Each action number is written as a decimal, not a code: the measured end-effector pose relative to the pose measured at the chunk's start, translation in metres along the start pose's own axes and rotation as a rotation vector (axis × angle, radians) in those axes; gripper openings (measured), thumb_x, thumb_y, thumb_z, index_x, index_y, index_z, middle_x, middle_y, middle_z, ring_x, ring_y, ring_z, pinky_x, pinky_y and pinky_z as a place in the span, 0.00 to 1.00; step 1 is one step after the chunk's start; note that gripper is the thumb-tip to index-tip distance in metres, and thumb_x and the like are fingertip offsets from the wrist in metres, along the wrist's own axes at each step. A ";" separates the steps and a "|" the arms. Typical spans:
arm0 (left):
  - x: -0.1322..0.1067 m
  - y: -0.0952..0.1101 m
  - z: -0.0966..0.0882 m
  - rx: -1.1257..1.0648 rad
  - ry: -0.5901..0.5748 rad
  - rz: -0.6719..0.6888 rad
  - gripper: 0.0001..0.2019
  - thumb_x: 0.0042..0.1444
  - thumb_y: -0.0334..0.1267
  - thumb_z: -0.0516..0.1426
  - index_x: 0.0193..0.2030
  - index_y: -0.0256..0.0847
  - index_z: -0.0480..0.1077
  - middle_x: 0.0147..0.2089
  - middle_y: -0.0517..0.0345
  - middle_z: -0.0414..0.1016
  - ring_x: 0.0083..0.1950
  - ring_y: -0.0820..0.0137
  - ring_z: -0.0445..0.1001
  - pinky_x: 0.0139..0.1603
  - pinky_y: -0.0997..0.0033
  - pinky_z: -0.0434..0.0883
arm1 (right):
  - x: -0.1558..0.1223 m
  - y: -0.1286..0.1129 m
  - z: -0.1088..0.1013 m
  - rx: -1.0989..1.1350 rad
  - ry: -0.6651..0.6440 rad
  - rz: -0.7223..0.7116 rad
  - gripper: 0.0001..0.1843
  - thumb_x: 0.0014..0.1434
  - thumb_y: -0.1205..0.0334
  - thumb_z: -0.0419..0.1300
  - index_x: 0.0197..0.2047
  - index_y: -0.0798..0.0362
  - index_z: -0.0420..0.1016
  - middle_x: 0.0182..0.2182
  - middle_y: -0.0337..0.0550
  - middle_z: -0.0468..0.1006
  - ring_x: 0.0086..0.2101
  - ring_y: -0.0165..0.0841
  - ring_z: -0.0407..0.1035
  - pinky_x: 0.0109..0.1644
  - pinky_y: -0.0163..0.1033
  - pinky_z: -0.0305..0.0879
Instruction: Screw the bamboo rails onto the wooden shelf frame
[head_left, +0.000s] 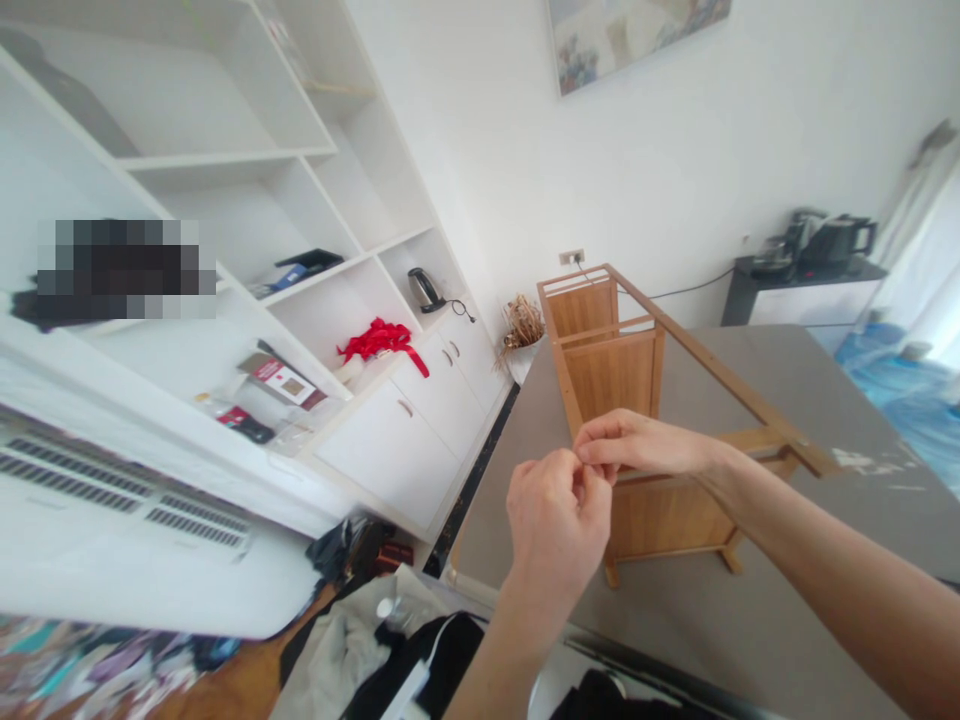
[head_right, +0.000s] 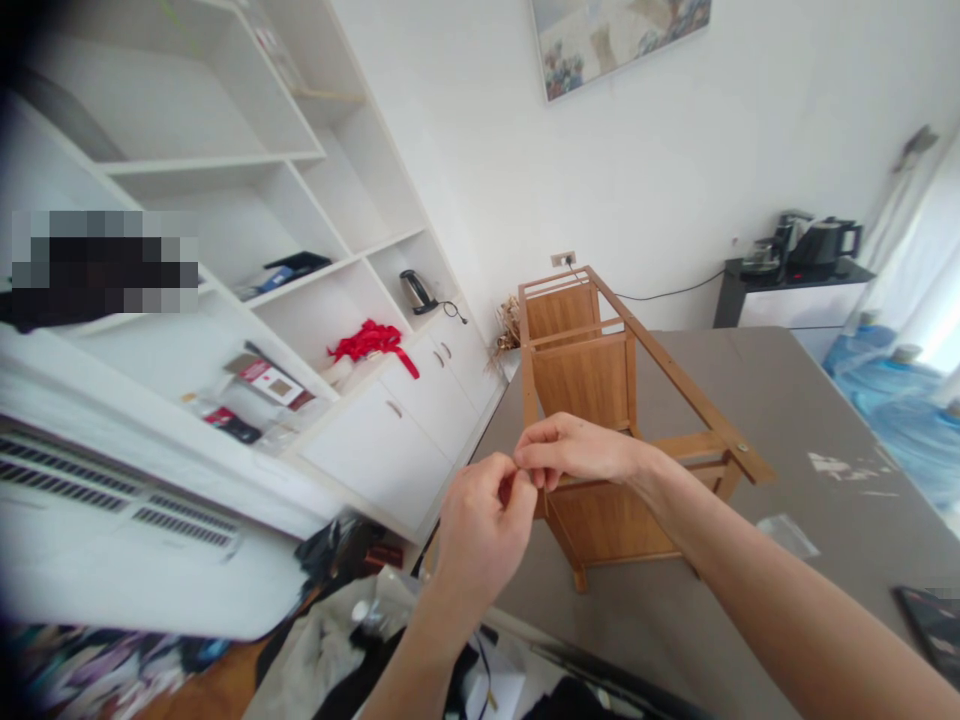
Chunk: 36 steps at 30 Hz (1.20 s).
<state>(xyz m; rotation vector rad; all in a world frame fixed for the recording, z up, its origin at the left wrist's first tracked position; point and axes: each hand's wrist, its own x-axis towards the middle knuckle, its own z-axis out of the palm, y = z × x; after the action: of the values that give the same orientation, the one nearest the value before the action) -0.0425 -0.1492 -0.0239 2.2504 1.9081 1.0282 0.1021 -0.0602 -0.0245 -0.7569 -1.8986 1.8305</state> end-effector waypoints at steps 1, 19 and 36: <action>0.000 -0.001 0.000 0.009 0.010 0.025 0.11 0.56 0.32 0.51 0.22 0.41 0.60 0.21 0.61 0.66 0.26 0.70 0.66 0.33 0.68 0.58 | 0.000 0.000 0.002 0.011 0.011 0.000 0.10 0.56 0.57 0.60 0.30 0.56 0.73 0.24 0.37 0.73 0.28 0.27 0.68 0.33 0.33 0.64; -0.005 -0.036 -0.003 -0.651 -0.312 -0.237 0.09 0.57 0.39 0.54 0.28 0.39 0.67 0.28 0.62 0.69 0.33 0.72 0.67 0.37 0.73 0.63 | -0.005 -0.004 -0.013 -0.047 -0.134 -0.010 0.16 0.54 0.55 0.65 0.41 0.58 0.79 0.32 0.41 0.77 0.34 0.28 0.68 0.41 0.35 0.65; -0.030 -0.036 0.052 -1.115 -0.395 -0.250 0.21 0.57 0.36 0.58 0.58 0.40 0.63 0.56 0.51 0.70 0.58 0.60 0.66 0.61 0.61 0.61 | 0.008 0.003 -0.017 0.078 -0.189 0.020 0.12 0.52 0.58 0.67 0.36 0.59 0.79 0.29 0.40 0.78 0.30 0.26 0.70 0.38 0.33 0.67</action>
<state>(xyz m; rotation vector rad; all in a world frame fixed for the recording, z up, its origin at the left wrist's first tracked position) -0.0500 -0.1467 -0.0933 1.3745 0.9834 1.0857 0.1074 -0.0420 -0.0274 -0.5972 -1.9258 2.0396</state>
